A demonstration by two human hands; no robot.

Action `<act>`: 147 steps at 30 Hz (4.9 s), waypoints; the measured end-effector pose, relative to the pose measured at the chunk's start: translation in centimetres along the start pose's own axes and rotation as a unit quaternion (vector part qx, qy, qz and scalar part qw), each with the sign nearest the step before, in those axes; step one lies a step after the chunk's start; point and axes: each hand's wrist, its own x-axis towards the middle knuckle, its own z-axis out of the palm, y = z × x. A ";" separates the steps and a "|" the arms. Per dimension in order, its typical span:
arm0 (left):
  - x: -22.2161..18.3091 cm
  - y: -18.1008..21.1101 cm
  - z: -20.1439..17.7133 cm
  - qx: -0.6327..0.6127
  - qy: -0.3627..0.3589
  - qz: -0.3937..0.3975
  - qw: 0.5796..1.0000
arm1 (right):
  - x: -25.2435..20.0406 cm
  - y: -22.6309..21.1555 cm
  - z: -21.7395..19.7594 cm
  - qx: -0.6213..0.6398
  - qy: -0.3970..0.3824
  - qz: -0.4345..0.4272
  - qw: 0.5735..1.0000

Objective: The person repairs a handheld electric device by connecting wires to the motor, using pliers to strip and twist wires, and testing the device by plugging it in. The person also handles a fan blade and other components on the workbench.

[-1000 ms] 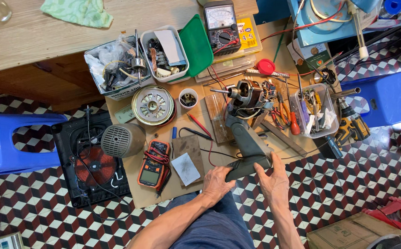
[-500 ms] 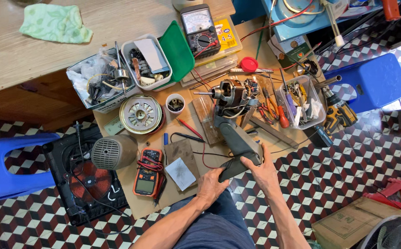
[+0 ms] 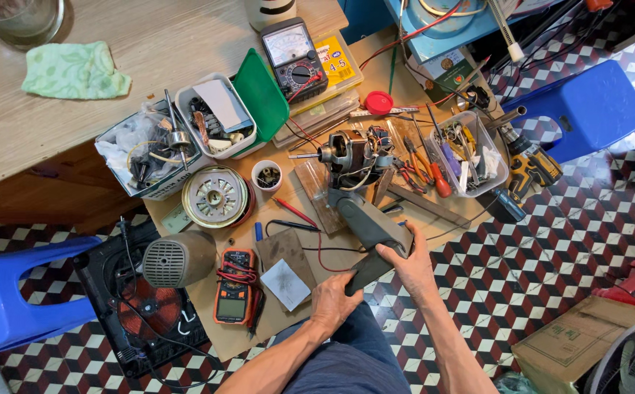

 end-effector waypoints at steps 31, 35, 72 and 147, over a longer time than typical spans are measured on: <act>-2.8 11.1 -7.8 -0.042 -0.055 -0.127 0.990 | 1.9 -7.3 -3.5 0.107 -0.048 0.116 0.986; -2.8 10.4 -7.9 -0.009 0.028 0.004 1.000 | 2.8 -5.5 -2.7 0.154 -0.072 0.169 0.971; -4.2 4.9 -4.1 -0.320 -0.163 -0.071 0.930 | 2.2 -3.4 -3.2 0.210 -0.061 0.145 0.965; -6.9 9.4 -3.0 -0.243 0.076 -0.026 0.967 | 4.9 -0.5 -2.8 0.326 -0.188 0.199 0.905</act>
